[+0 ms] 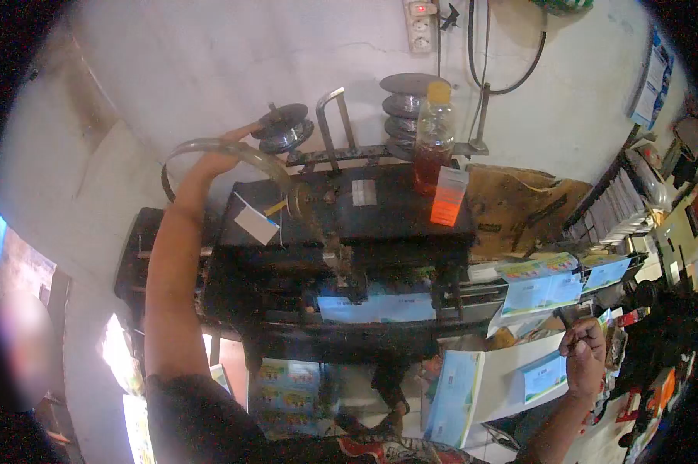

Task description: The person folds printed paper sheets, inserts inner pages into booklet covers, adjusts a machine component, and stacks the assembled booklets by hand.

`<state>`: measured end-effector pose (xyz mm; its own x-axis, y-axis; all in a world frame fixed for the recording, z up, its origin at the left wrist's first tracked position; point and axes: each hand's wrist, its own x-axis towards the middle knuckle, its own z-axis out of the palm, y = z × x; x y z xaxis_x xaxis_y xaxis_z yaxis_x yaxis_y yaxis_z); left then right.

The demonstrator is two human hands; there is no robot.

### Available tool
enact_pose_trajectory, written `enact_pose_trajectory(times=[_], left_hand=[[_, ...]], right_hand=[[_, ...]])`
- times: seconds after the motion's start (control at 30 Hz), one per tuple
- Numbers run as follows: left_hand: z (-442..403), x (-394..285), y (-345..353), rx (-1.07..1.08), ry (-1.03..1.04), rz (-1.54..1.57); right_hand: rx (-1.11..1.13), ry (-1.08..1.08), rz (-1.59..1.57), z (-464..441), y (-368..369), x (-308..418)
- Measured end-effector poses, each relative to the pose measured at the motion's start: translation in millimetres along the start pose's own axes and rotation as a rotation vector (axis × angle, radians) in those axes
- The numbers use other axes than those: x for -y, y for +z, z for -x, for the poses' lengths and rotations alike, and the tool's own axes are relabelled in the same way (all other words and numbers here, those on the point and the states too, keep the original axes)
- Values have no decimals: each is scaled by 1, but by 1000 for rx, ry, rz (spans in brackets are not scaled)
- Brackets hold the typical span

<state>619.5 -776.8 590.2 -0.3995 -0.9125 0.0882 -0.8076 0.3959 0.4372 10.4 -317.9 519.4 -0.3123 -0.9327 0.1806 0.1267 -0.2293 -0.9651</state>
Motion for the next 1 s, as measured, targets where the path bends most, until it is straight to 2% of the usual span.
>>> enact_pose_trajectory(times=[0.27,0.33,0.47,0.57,0.67,0.7,0.8,0.87,1.0], left_hand=[[-17,33,6,-70,-148,-118],[-14,29,7,-80,-122,-104],[7,-27,3,-74,30,11],[-1,-7,2,-92,104,-51],[-10,-3,6,-162,360,-36],[-1,-19,1,-116,199,53],[8,-32,0,-52,-13,168],[2,0,-1,-108,132,86],[11,16,-14,-196,153,-41]], right_hand=[[30,25,51,1,2,-1],[-1,15,62,1,5,2],[4,31,74,4,-3,0],[3,34,67,5,-8,-1],[-15,40,71,8,-11,-1],[-4,54,70,8,-12,-1],[-21,69,57,8,-14,-4],[-31,68,76,9,-18,-7],[-80,57,169,11,-22,-7]])
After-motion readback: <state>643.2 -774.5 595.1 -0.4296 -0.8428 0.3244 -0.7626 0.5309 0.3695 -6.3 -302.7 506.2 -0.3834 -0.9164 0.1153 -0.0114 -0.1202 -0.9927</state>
